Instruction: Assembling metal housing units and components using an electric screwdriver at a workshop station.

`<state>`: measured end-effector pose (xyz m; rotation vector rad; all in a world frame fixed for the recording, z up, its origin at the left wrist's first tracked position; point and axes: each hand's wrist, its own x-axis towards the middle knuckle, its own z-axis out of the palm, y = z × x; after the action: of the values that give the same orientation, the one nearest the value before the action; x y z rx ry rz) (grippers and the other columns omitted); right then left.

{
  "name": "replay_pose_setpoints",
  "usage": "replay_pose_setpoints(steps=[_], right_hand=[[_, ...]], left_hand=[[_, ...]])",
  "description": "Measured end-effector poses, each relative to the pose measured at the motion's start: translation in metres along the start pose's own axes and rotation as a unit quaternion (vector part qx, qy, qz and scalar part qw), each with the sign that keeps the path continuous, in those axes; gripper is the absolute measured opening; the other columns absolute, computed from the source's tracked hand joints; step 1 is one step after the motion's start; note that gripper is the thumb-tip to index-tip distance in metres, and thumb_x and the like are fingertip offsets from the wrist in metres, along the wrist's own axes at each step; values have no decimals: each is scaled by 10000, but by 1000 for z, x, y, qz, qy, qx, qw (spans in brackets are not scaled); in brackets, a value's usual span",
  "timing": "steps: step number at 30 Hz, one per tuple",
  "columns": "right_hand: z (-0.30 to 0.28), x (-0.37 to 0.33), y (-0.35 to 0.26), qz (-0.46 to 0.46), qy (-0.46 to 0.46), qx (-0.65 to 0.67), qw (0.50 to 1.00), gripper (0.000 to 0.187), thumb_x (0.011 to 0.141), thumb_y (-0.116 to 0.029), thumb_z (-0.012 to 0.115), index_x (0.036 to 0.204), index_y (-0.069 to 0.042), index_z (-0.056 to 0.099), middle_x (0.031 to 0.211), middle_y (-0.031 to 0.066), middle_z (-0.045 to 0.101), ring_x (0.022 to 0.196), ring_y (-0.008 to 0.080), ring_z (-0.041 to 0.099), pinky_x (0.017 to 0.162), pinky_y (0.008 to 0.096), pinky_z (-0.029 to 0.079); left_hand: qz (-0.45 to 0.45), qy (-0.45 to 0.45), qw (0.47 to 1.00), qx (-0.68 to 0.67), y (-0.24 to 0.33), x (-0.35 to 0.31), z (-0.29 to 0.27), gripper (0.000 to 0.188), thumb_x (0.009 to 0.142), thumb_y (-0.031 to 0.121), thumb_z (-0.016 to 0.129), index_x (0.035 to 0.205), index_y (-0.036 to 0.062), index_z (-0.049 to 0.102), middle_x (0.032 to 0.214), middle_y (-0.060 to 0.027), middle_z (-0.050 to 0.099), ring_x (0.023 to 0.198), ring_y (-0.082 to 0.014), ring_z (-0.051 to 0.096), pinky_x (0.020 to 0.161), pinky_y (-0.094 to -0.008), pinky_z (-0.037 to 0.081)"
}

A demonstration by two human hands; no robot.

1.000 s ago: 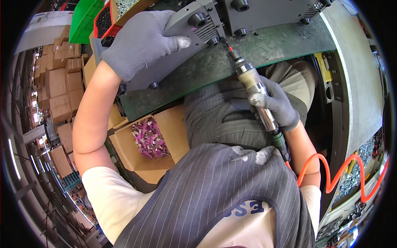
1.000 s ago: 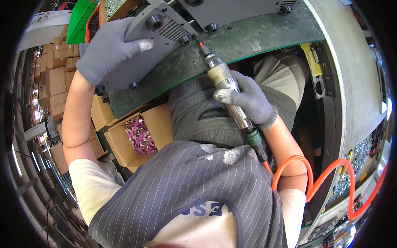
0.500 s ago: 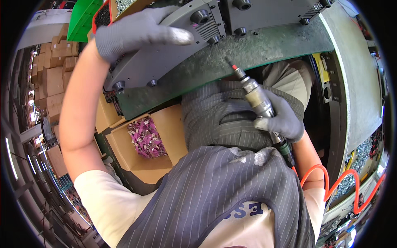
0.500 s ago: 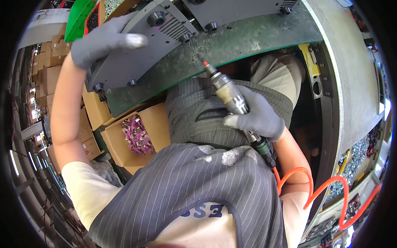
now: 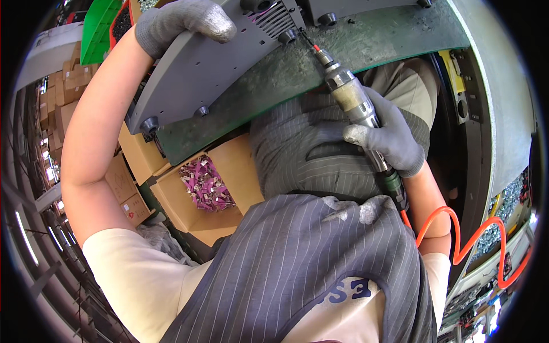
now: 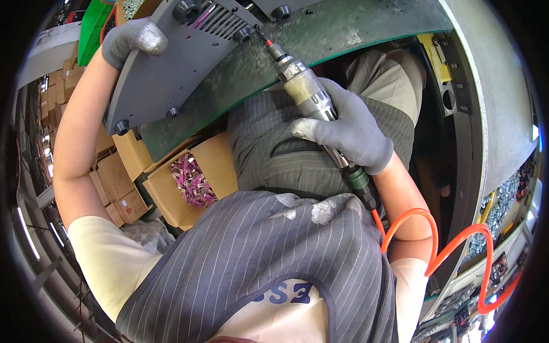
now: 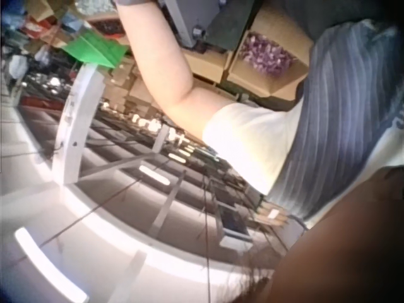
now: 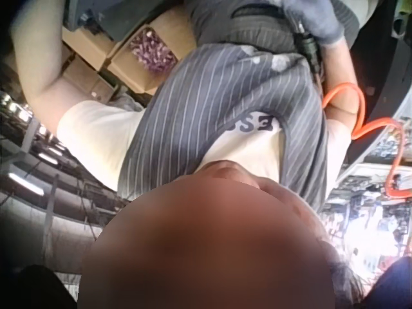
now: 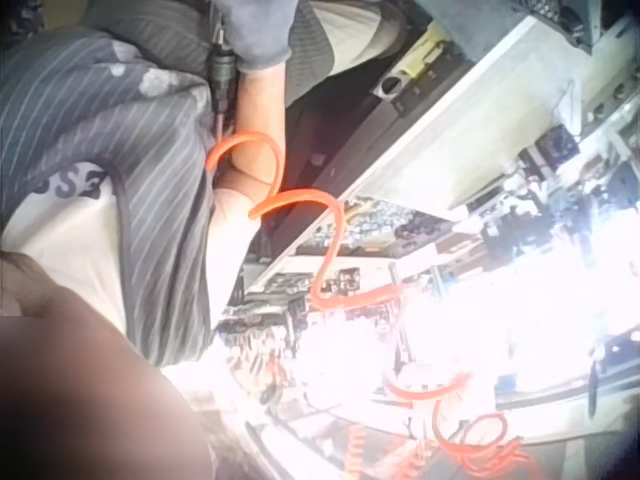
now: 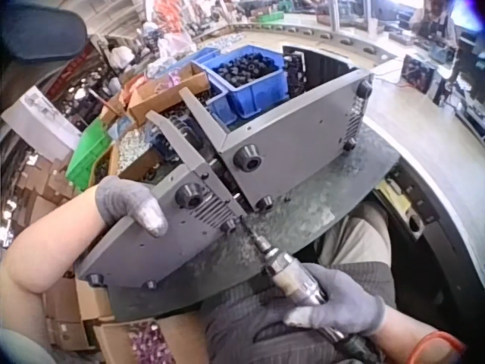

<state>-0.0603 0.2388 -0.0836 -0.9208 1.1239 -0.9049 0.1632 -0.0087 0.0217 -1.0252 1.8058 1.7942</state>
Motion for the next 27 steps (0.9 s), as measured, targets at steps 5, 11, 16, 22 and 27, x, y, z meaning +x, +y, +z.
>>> replay_pose_setpoints(steps=[5,11,16,22,27], right_hand=[[2,2,-4,20,2,-4,1000,603,703,-220,761,1193,14,498,914,38,583,825,110,526,766,265,441],[7,2,0,0,26,15,1000,583,703,-214,755,1178,14,506,893,30,577,794,105,522,744,261,439],[9,3,0,4,21,66,998,571,698,-197,737,1174,22,508,891,26,573,774,88,510,706,235,426],[10,2,-5,61,-21,144,987,563,722,-252,682,1176,25,499,866,23,558,710,82,504,630,211,413],[13,6,1,35,-5,137,990,546,725,-269,676,1153,23,503,812,23,554,671,78,514,591,210,417]], left_hand=[[25,-1,1000,-15,1,6,1,791,675,422,687,1287,-8,429,1080,-109,568,967,-177,545,848,-305,451],[43,5,998,-40,0,8,4,769,681,418,684,1277,-3,439,1072,-105,571,960,-174,546,845,-303,451],[56,10,996,-64,-9,6,11,751,687,414,682,1269,1,448,1065,-102,573,955,-171,547,843,-302,450],[67,12,995,-71,-9,7,10,729,694,409,680,1260,7,458,1057,-98,576,949,-168,548,841,-300,450],[74,16,993,-88,-8,9,10,710,700,405,678,1252,11,467,1050,-95,578,944,-165,549,839,-298,450]])
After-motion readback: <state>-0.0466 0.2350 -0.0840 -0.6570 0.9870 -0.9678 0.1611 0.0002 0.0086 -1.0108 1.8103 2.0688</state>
